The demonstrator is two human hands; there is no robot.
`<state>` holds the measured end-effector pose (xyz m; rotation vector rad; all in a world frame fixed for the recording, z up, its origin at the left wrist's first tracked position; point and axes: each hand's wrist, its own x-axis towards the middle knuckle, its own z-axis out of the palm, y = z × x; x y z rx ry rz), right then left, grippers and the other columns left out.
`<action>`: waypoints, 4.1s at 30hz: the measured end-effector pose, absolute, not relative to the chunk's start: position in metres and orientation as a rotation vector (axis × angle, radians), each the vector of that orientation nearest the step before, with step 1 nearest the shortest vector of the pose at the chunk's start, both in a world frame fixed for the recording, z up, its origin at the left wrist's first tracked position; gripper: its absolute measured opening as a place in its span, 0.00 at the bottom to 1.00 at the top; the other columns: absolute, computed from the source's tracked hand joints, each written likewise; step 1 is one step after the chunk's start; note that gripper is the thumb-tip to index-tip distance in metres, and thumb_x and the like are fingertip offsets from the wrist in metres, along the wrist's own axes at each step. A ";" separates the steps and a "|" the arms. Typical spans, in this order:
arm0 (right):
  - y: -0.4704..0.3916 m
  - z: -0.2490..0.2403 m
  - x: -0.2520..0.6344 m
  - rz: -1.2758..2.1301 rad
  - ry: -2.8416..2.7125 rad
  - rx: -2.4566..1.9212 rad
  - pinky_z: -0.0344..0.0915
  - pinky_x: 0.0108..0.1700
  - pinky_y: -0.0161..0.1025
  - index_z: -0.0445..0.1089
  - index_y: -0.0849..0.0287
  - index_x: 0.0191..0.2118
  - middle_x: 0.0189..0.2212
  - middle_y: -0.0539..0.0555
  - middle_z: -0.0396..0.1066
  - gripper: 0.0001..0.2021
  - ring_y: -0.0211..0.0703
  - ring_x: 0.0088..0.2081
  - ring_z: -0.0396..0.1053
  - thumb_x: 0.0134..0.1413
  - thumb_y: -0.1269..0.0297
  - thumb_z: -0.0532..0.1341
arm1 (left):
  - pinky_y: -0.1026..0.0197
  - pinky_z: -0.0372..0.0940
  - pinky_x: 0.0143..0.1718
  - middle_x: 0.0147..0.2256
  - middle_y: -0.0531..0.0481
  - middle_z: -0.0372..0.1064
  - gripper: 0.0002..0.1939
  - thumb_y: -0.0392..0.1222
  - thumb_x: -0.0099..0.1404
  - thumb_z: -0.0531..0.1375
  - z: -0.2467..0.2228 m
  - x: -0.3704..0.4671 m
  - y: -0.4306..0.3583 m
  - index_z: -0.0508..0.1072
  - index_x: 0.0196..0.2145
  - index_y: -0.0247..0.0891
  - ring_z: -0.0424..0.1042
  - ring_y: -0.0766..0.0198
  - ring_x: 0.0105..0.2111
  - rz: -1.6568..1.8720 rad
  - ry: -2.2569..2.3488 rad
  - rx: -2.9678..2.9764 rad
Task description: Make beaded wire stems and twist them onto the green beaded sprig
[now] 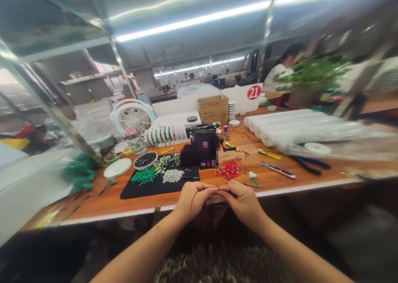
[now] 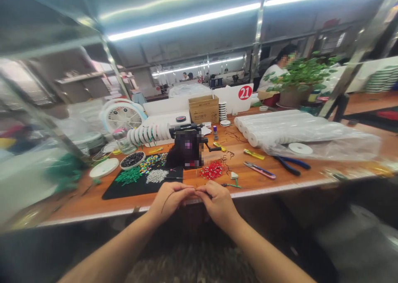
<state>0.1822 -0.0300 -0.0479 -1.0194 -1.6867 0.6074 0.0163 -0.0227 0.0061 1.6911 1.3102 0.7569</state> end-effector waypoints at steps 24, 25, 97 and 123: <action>-0.029 -0.055 0.183 0.536 -1.659 -1.097 0.64 0.28 0.36 0.76 0.57 0.30 0.22 0.52 0.67 0.10 0.41 0.25 0.66 0.54 0.60 0.60 | 0.65 0.54 0.20 0.22 0.49 0.74 0.15 0.48 0.57 0.57 -0.002 0.018 -0.023 0.80 0.29 0.37 0.64 0.64 0.19 0.792 1.291 1.722; -0.029 -0.056 0.182 0.542 -1.650 -1.098 0.64 0.28 0.36 0.76 0.57 0.30 0.22 0.52 0.67 0.10 0.41 0.25 0.66 0.54 0.59 0.60 | 0.65 0.54 0.20 0.22 0.49 0.74 0.15 0.47 0.57 0.57 -0.002 0.018 -0.024 0.80 0.28 0.37 0.64 0.63 0.20 0.791 1.289 1.725; -0.036 -0.052 0.202 0.805 -1.731 -1.108 0.67 0.29 0.36 0.76 0.56 0.36 0.30 0.54 0.72 0.12 0.44 0.29 0.70 0.47 0.55 0.64 | 0.70 0.52 0.20 0.21 0.53 0.66 0.08 0.42 0.49 0.68 -0.019 -0.020 -0.058 0.77 0.24 0.33 0.60 0.75 0.19 1.485 1.001 0.852; -0.037 -0.040 0.197 0.747 -2.033 -1.014 0.62 0.33 0.35 0.74 0.58 0.29 0.25 0.51 0.65 0.06 0.40 0.30 0.66 0.54 0.66 0.61 | 0.71 0.54 0.20 0.22 0.52 0.66 0.10 0.42 0.47 0.69 -0.019 -0.023 -0.056 0.77 0.25 0.33 0.59 0.74 0.20 1.546 0.985 0.802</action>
